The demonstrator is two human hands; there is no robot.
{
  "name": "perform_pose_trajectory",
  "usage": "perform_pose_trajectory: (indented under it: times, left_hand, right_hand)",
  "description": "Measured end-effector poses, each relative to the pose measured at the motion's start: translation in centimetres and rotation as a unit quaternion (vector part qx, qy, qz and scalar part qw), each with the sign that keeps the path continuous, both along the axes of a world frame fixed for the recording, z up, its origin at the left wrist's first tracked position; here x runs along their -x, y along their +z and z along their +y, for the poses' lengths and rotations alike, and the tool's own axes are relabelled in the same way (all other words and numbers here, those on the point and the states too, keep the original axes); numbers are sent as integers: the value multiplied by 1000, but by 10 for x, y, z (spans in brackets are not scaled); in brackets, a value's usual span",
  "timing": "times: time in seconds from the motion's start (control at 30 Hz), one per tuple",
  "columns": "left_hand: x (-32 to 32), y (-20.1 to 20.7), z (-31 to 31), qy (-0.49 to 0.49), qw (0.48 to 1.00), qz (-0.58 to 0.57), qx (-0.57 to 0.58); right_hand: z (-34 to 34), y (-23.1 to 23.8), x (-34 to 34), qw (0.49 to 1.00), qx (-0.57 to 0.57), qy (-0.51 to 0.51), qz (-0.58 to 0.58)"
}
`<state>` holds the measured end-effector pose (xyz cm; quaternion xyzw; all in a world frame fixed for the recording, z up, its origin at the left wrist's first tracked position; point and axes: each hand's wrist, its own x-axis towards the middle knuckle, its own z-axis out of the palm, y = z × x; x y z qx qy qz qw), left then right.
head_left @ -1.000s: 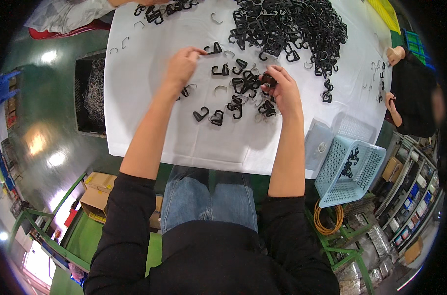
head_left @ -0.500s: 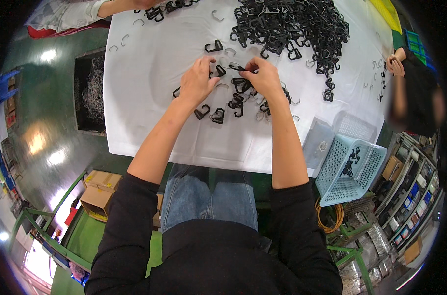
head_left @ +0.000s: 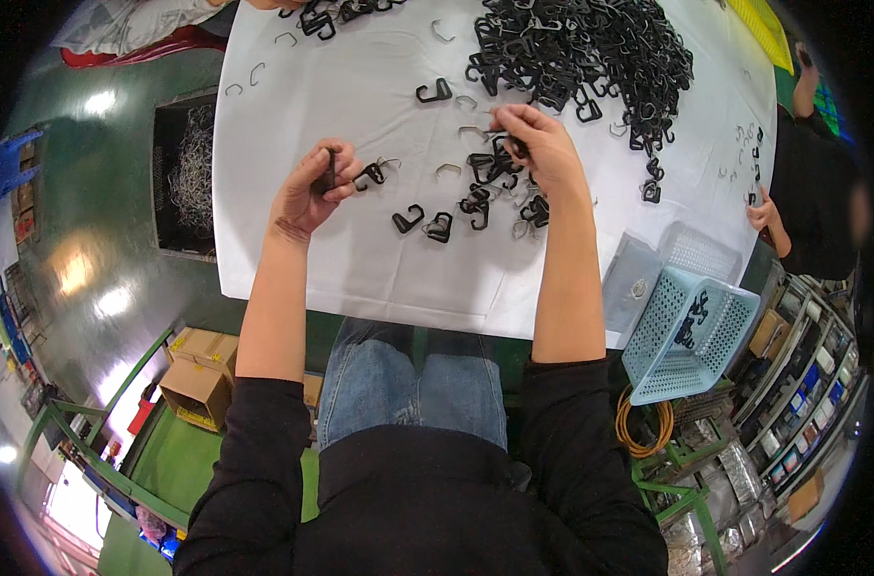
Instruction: The person sorts small black plastic clips and metal hooks on a white table. They separate the clips from the hooks, placing the clips into a yellow basket and the hooks into a blue basket. The person works alongside two other individuals who are also sorting similar items.
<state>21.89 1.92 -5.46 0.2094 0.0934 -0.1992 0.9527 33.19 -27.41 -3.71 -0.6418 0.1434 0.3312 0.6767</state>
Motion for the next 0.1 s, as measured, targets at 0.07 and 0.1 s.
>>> perform_pose_trajectory:
  times: [0.07, 0.1]
  left_hand:
    - [4, -10, 12, -1, 1000, -26, 16]
    - [7, -16, 14, 14, 998, -19, 50]
  right_hand:
    - [7, -1, -2, 984, 165, 43, -44]
    - [5, 2, -9, 987, 153, 36, -19]
